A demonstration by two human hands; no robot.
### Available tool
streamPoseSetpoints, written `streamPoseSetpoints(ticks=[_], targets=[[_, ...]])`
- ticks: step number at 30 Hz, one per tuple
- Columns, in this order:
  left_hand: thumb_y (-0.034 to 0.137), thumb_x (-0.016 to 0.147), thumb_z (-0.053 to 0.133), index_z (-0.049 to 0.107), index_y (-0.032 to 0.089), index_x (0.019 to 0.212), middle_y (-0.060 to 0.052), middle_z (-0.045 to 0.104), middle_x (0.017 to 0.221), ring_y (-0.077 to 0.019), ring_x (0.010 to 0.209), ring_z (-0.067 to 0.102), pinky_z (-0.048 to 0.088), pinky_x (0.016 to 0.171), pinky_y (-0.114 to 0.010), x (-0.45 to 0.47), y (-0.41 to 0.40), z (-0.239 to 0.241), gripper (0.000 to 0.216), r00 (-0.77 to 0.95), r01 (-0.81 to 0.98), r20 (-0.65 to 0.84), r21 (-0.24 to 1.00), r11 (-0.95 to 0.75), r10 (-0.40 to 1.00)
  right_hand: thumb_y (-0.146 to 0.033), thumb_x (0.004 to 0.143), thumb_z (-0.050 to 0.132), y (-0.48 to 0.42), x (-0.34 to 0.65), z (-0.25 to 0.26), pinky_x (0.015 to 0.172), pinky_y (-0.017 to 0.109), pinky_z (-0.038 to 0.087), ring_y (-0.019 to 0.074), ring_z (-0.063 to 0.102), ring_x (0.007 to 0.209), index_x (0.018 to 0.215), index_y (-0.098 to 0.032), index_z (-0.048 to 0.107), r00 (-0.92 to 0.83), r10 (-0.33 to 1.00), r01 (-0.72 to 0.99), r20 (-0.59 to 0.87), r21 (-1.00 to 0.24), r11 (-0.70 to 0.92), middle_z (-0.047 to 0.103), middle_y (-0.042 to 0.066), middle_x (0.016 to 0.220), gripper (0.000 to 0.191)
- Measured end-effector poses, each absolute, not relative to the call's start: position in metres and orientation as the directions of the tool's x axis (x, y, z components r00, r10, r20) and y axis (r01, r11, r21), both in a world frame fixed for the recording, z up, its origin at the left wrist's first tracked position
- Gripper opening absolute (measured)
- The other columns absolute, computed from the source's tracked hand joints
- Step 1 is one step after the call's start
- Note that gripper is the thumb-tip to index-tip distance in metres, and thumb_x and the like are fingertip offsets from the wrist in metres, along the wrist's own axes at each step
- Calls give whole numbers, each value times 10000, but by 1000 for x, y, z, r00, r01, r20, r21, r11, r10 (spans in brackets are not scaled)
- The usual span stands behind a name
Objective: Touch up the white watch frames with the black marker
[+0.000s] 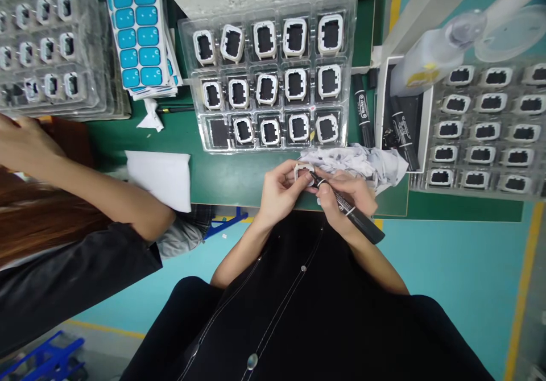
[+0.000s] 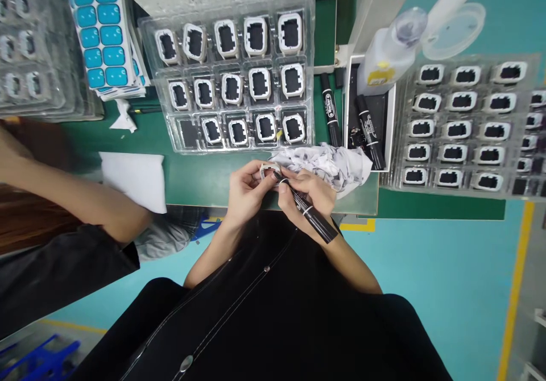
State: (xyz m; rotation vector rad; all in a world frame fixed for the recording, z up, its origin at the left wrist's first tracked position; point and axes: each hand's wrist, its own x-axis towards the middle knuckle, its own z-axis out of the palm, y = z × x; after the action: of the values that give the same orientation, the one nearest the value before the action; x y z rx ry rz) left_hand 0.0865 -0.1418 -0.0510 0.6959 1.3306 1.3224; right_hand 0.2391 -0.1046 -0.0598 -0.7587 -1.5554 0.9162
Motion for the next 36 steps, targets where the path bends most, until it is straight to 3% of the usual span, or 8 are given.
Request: streamPoseSetpoints(ticks=[5,11,15,22,27,36], targets=[[560,899,923,770,186,965,-25,821,862,-164,712,793,720,720,-302,84,-142,-50,409,-221,-259,-283,940,223,933,-161,1002,748,-103,239,-59,746,455,749,206,744,705,1113,-278,660,-192,829,-47,526,-848,527,725,-37,806,184],[555,893,913,746,184,875,-1,764,735,-141,636,742,650,591,-251,97,-142,-48,407,-370,-136,-214,975,175,904,-179,1023,752,-103,240,-57,804,440,743,275,852,948,1097,-264,658,-214,855,4,473,-874,485,748,-16,819,147],[533,897,910,734,185,841,-3,758,708,-140,614,734,622,549,-239,99,-141,-46,394,-364,-134,-207,976,169,908,-211,1040,746,-105,241,-58,792,432,736,258,846,909,1090,-266,639,-208,872,26,443,-889,457,757,-11,844,129],[485,907,928,769,176,935,-12,799,787,-149,626,764,687,594,-269,85,-140,-45,349,-229,-299,-296,928,223,927,-230,1029,760,-106,240,-59,795,460,745,215,765,785,1136,-282,639,-214,872,-16,441,-894,448,707,-32,827,170],[526,872,963,788,176,950,-25,813,844,-168,718,801,728,684,-288,74,-136,-45,399,-134,-327,-309,911,253,942,-203,1015,772,-103,238,-55,858,545,772,216,735,741,1177,-287,661,-207,821,-56,532,-845,532,707,-26,862,214],[525,866,972,832,197,1011,-37,824,884,-177,767,819,743,738,-291,63,-137,-51,386,-49,-379,-321,882,280,946,-185,1007,732,-100,240,-56,824,520,785,212,754,742,1250,-295,637,-224,761,-92,608,-791,605,726,-29,854,282]])
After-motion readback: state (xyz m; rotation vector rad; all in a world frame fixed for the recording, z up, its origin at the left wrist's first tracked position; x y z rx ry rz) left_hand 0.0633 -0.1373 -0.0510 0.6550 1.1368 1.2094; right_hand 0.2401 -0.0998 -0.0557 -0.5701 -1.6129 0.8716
